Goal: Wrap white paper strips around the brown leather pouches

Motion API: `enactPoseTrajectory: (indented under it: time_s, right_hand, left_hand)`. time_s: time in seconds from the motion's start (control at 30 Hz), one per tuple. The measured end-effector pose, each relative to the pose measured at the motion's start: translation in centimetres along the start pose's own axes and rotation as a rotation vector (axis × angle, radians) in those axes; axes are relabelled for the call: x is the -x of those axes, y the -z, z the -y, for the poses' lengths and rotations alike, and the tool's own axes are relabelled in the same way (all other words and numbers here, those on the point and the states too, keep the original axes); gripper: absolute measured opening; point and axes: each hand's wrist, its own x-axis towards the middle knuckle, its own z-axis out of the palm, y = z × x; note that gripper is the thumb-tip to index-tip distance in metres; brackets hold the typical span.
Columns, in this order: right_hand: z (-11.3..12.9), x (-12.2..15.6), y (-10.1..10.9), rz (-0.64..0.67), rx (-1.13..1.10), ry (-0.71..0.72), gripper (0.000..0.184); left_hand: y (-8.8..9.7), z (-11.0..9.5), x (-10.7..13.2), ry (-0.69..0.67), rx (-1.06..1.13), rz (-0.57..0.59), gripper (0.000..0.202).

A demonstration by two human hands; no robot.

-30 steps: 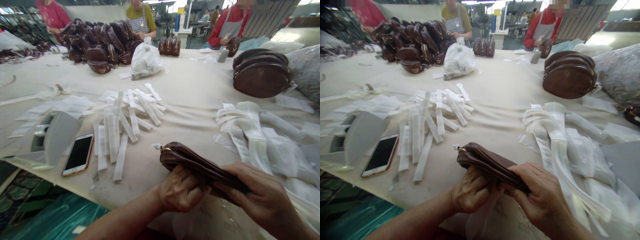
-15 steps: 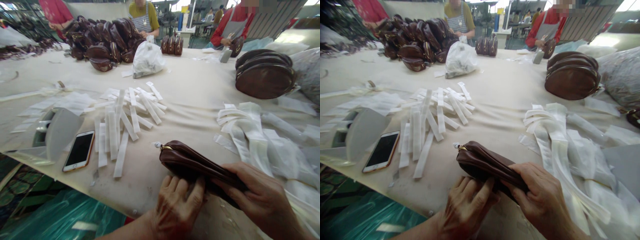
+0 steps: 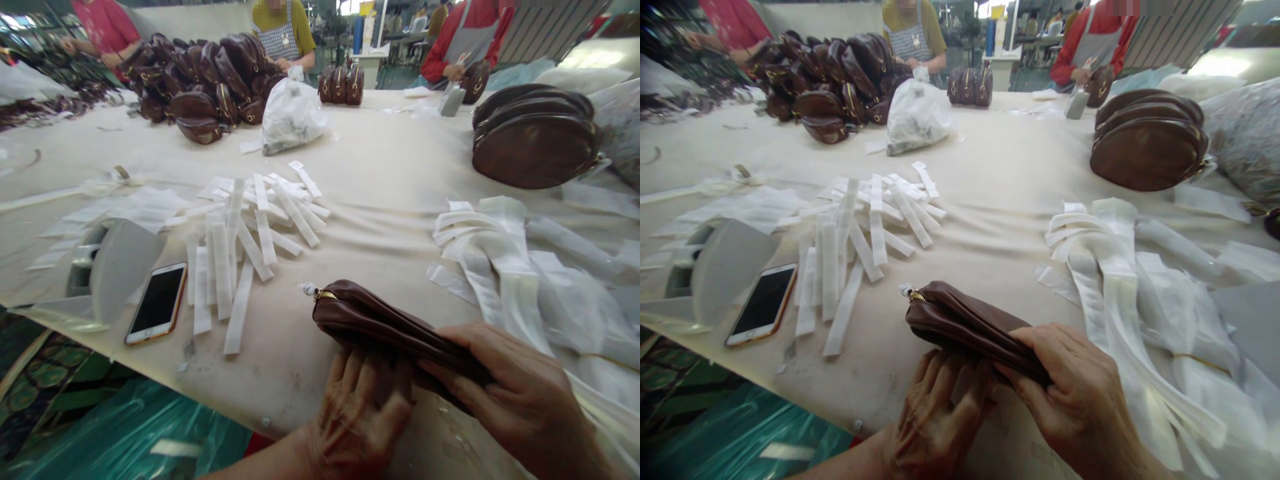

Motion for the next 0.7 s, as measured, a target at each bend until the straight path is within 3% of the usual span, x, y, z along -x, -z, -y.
enactPoseTrajectory:
  time_s: [0.2, 0.43, 0.7]
  right_hand:
    - [-0.5, 0.2, -0.1, 0.021, -0.059, -0.012, 0.009]
    - [-0.4, -0.3, 0.3, 0.028, -0.075, -0.082, 0.011]
    - [-0.6, -0.5, 0.3, 0.069, -0.132, -0.128, 0.010]
  left_hand:
    - [0.1, 0.7, 0.1, -0.047, 0.054, 0.024, 0.028]
    - [-1.0, 1.2, 1.2, -0.053, 0.132, -0.092, 0.040]
    - [-0.9, 1.2, 0.6, -0.063, 0.134, -0.085, 0.021]
